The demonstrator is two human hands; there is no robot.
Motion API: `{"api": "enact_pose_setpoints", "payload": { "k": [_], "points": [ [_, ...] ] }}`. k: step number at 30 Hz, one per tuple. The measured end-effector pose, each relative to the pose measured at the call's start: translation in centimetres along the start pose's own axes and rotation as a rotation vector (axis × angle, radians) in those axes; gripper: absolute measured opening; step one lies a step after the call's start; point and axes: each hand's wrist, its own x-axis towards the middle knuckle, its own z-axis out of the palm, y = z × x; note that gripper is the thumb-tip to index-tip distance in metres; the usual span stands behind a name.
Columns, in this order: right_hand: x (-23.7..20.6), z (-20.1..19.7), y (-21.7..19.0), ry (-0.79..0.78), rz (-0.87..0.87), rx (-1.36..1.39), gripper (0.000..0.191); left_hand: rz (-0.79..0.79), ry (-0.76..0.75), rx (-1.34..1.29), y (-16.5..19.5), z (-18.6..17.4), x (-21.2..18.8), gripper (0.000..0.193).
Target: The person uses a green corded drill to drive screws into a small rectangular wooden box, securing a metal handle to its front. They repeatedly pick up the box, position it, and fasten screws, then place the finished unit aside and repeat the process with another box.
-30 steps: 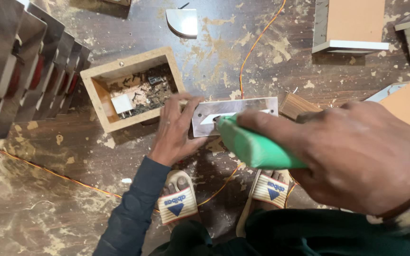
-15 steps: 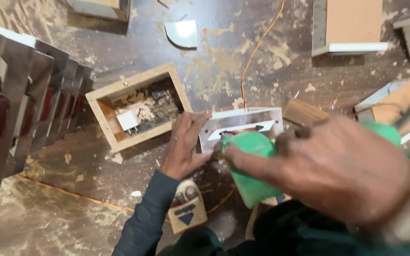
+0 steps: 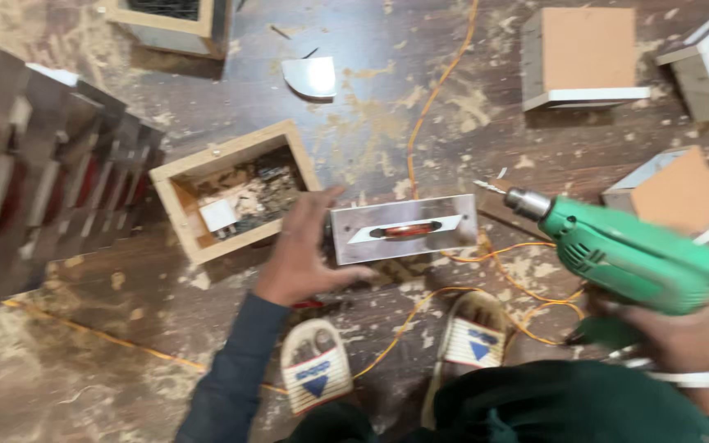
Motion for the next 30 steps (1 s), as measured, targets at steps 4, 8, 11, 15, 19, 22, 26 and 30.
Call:
{"api": "enact_pose_setpoints", "payload": {
  "k": [4, 8, 11, 15, 19, 22, 26, 30],
  "points": [
    [-2.2, 1.1, 9.3, 0.231, 0.129, 0.292, 0.058, -0.014, -0.017, -0.006, -0.9, 0.0, 1.7, 0.055],
    [-1.2, 4.3, 12.9, 0.286, 0.328, 0.493, 0.046, 0.093, -0.218, 0.078, -1.2, 2.6, 6.0, 0.043],
    [0.5, 6.8, 13.4, 0.205, 0.338, 0.563, 0.045, -0.028, -0.535, 0.222, -0.9, 4.2, 9.6, 0.044],
    [2.3, 8.6, 12.6, 0.147, 0.429, 0.539, 0.04, -0.073, -0.638, 0.218, 1.3, 4.1, 10.1, 0.048],
    [3.3, 10.3, 11.8, 0.155, 0.317, 0.442, 0.041, 0.07, -0.421, 0.162, 6.3, -0.3, 6.4, 0.04],
    [3.4, 11.3, 11.3, 0.151, 0.401, 0.598, 0.032, 0.023, -0.163, 0.169, 13.0, -6.0, 1.5, 0.04],
    [3.1, 12.3, 10.9, 0.166, 0.401, 0.653, 0.029, -0.07, 0.126, 0.34, 23.3, -13.9, -4.5, 0.023],
    [2.6, 12.7, 10.2, 0.073, 0.437, 0.616, 0.036, -0.17, 0.326, 0.583, 26.3, -19.9, -6.3, 0.017]
  ]
}}
